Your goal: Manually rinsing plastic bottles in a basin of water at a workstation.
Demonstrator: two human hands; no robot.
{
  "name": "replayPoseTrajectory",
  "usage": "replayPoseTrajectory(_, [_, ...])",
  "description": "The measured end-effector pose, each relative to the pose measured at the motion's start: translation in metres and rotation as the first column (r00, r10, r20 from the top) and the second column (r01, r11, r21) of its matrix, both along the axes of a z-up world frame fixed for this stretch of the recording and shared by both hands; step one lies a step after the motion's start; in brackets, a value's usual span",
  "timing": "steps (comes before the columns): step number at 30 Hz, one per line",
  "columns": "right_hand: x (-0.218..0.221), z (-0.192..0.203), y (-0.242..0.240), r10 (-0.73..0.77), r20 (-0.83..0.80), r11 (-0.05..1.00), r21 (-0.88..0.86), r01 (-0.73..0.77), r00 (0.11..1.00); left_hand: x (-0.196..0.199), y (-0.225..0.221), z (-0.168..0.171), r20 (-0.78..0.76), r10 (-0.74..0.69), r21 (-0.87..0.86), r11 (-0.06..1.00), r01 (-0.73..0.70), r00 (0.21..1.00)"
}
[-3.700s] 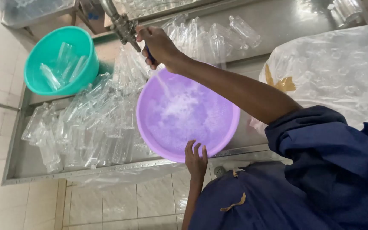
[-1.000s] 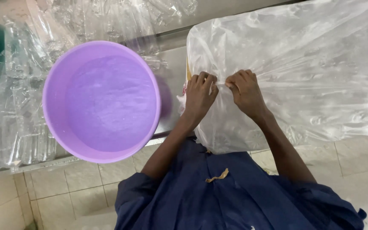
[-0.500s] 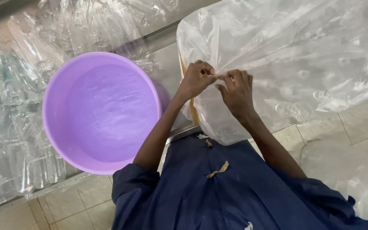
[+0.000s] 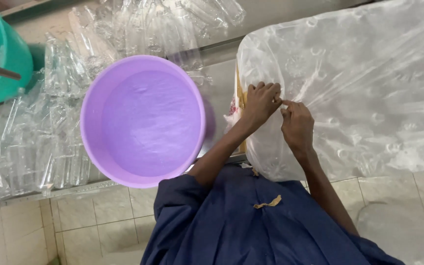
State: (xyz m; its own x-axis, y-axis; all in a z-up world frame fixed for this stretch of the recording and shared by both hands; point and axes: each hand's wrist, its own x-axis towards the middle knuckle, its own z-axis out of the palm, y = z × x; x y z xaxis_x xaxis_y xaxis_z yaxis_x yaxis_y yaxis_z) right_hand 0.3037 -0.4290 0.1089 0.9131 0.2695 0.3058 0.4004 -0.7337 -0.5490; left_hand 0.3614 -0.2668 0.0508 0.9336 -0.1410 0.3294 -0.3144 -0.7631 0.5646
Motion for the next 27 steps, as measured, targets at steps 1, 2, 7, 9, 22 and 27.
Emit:
replayPoseTrajectory(1, [0.005, -0.005, 0.002, 0.012, 0.005, 1.000, -0.002, -0.012, 1.000, 0.004, 0.005, 0.006, 0.005, 0.012, -0.002, 1.000, -0.012, 1.000])
replayPoseTrajectory(2, [0.002, -0.011, 0.002, 0.003, -0.010, 1.000, -0.002, -0.003, 1.000, 0.005, 0.008, 0.009, -0.011, 0.067, 0.006, 0.998, -0.067, 0.998])
replayPoseTrajectory(7, [-0.020, -0.008, -0.005, 0.020, -0.060, 1.000, -0.001, -0.020, 0.998, 0.013, 0.038, 0.010, 0.312, 0.084, 0.154, 0.979, -0.137, 0.946])
replayPoseTrajectory(9, [-0.013, -0.013, 0.004, 0.008, -0.072, 0.999, 0.052, -0.004, 0.997, 0.030, 0.042, 0.030, 0.061, 0.158, 0.142, 0.976, -0.165, 0.986])
replayPoseTrajectory(22, [0.062, 0.052, 0.037, 0.154, 0.077, 0.964, -0.230, -0.133, 0.985, 0.010, 0.059, 0.065, -0.170, 0.215, 0.022, 0.976, -0.215, 0.962])
replayPoseTrajectory(27, [0.081, 0.011, 0.036, 0.073, 0.036, 0.996, -0.053, -0.071, 0.997, 0.001, 0.056, 0.072, -0.171, 0.223, -0.013, 0.973, -0.229, 0.960])
